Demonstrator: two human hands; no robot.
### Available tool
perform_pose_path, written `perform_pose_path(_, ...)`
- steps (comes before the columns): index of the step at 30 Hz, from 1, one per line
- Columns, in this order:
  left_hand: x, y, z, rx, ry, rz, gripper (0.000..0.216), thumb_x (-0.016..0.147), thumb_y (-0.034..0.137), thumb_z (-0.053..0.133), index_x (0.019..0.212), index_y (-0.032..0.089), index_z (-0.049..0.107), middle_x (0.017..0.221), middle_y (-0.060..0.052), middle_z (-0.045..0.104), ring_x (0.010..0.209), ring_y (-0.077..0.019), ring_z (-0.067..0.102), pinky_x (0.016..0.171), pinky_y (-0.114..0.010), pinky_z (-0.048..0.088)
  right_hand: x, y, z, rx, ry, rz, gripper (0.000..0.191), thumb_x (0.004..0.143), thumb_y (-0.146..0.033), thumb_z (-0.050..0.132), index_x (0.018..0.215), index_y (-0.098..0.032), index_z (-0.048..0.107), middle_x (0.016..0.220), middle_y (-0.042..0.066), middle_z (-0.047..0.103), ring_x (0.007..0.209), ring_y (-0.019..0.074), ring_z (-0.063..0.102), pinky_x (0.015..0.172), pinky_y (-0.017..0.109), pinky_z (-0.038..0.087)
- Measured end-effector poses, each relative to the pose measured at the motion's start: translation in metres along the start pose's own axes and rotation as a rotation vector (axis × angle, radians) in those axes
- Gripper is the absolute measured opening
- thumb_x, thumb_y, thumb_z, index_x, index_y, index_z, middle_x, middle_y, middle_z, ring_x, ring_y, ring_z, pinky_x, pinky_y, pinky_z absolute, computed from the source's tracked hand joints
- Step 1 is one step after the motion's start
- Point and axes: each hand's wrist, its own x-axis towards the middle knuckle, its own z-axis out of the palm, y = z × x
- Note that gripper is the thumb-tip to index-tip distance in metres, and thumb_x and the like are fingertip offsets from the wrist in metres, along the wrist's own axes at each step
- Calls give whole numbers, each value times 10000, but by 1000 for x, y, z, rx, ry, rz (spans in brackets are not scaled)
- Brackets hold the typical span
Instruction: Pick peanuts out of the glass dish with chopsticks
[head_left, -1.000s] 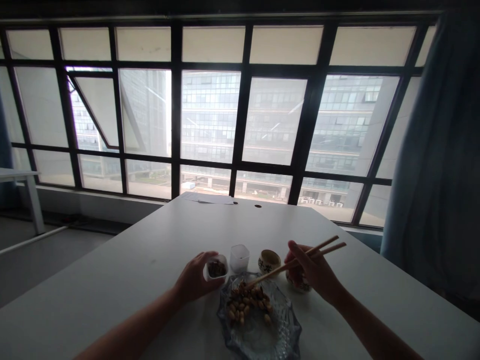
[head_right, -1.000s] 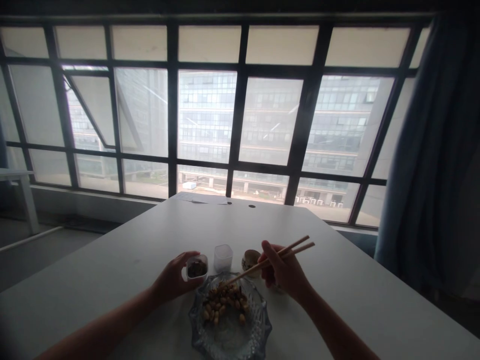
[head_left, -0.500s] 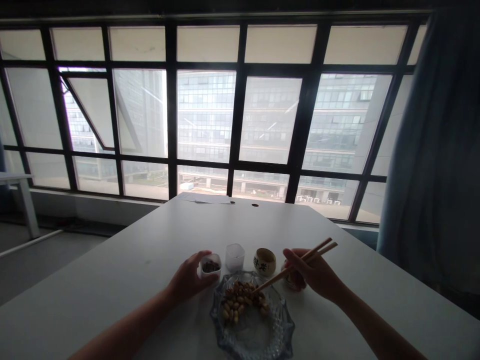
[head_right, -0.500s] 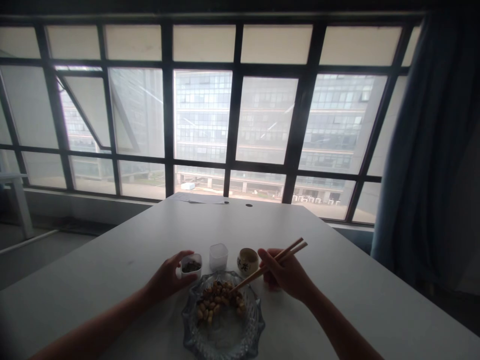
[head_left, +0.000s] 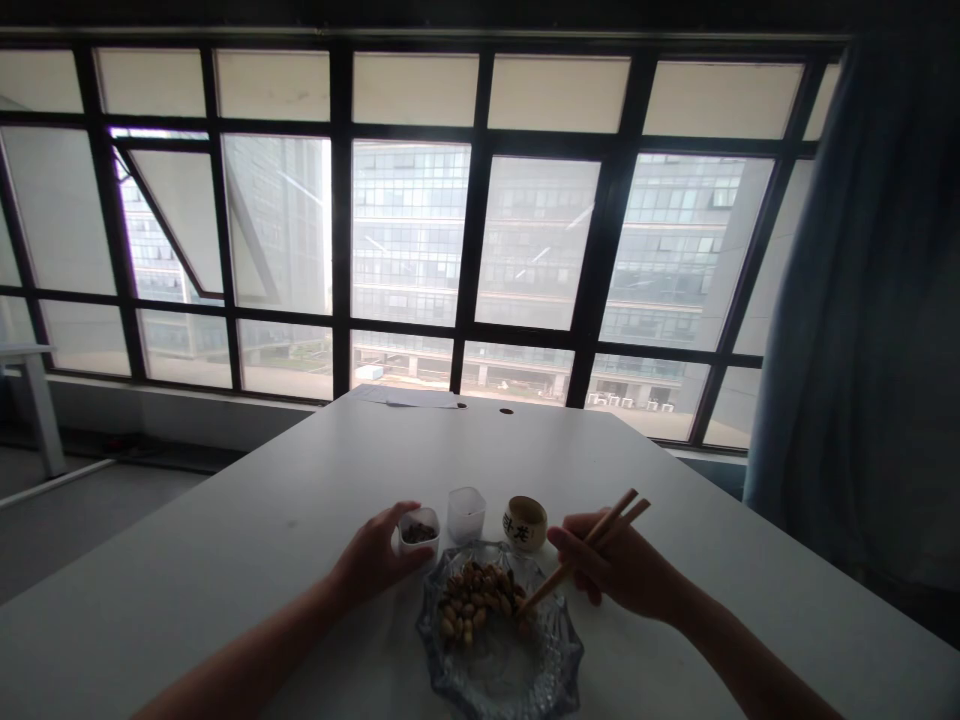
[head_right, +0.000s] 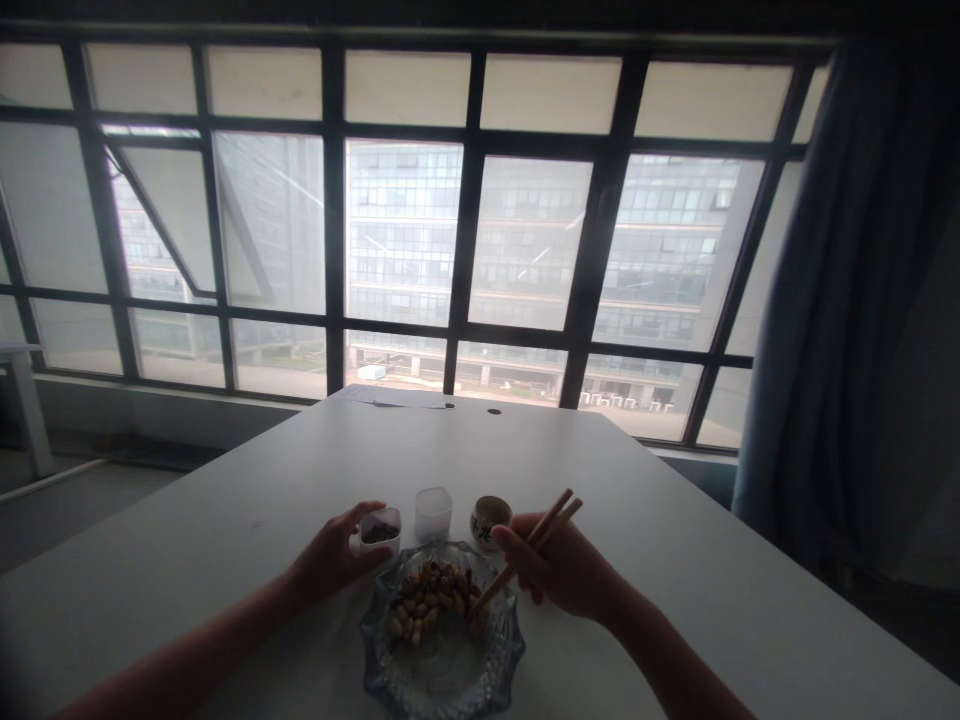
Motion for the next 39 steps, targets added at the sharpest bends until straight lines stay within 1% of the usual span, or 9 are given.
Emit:
perform_pose_path(3, 0, -1, 0, 5, 7, -4, 535, 758, 470, 713, 1207, 204, 594, 1107, -103, 740, 958, -269, 711, 872, -395, 557, -2, -2, 0, -69, -25, -40, 533, 877, -664, 532, 646, -184, 537, 493, -11, 557, 392, 108, 534, 386, 207, 393)
perform_pose_path(7, 0, -3, 0, -3, 28, 5, 529, 755, 472, 716, 1200, 210, 600, 1058, -84, 753, 916, -255, 717, 846, -377, 562, -5, -4, -2, -74, -104, -68, 507, 885, -629, 551, 638, -188, 511, 506, -13, 556, 397, 116, 549, 382, 209, 400)
perform_pose_path(9, 0, -4, 0, -5, 32, 12, 526, 759, 474, 712, 1200, 211, 600, 1052, -80, 754, 906, -249, 716, 841, -373, 563, -6, -6, -5, -59, -90, -65, 510, 900, -633, 521, 662, -182, 528, 515, -6, 566, 408, 119, 557, 389, 212, 414)
perform_pose_path(11, 0, -4, 0, 10, 36, 11, 524, 760, 481, 709, 1197, 212, 604, 1046, -82, 754, 909, -252, 714, 846, -377, 561, -7, -8, -9, -44, -38, -71, 514, 905, -637, 507, 681, -176, 540, 528, 2, 583, 423, 124, 568, 402, 218, 435)
perform_pose_path(14, -1, -2, -1, 69, 64, 10, 538, 744, 496, 719, 1189, 209, 618, 1074, -98, 746, 968, -279, 697, 881, -414, 550, -8, -10, -15, -54, 13, -76, 508, 902, -631, 523, 680, -175, 543, 543, 13, 607, 435, 126, 579, 417, 224, 452)
perform_pose_path(17, -1, -1, -1, 119, 95, 45, 549, 726, 520, 731, 1171, 214, 633, 1091, -103, 738, 1003, -292, 683, 936, -451, 522, -9, -11, -20, -111, 18, -73, 502, 916, -620, 513, 707, -168, 578, 561, 23, 631, 448, 128, 590, 428, 228, 464)
perform_pose_path(21, 0, 0, -2, 137, 115, 81, 510, 727, 509, 727, 1141, 221, 650, 1043, -91, 734, 984, -283, 684, 966, -452, 501, -9, -11, -20, -156, -2, -98, 511, 925, -621, 496, 718, -164, 595, 576, 33, 640, 458, 134, 598, 434, 238, 479)
perform_pose_path(28, 0, 2, -3, 75, 68, 94, 537, 767, 493, 694, 1199, 181, 626, 1103, -132, 691, 1035, -295, 656, 935, -433, 529, -8, -12, -11, -160, -57, -127, 499, 911, -621, 531, 698, -173, 588, 569, 28, 635, 463, 138, 606, 437, 241, 484)
perform_pose_path(39, 0, -5, 1, 84, 11, 69, 612, 801, 519, 667, 1280, 151, 568, 1234, -175, 661, 1128, -317, 639, 994, -469, 502, -5, -7, -1, -186, -90, -150, 510, 928, -614, 511, 682, -173, 584, 573, 36, 644, 478, 141, 613, 450, 248, 493)
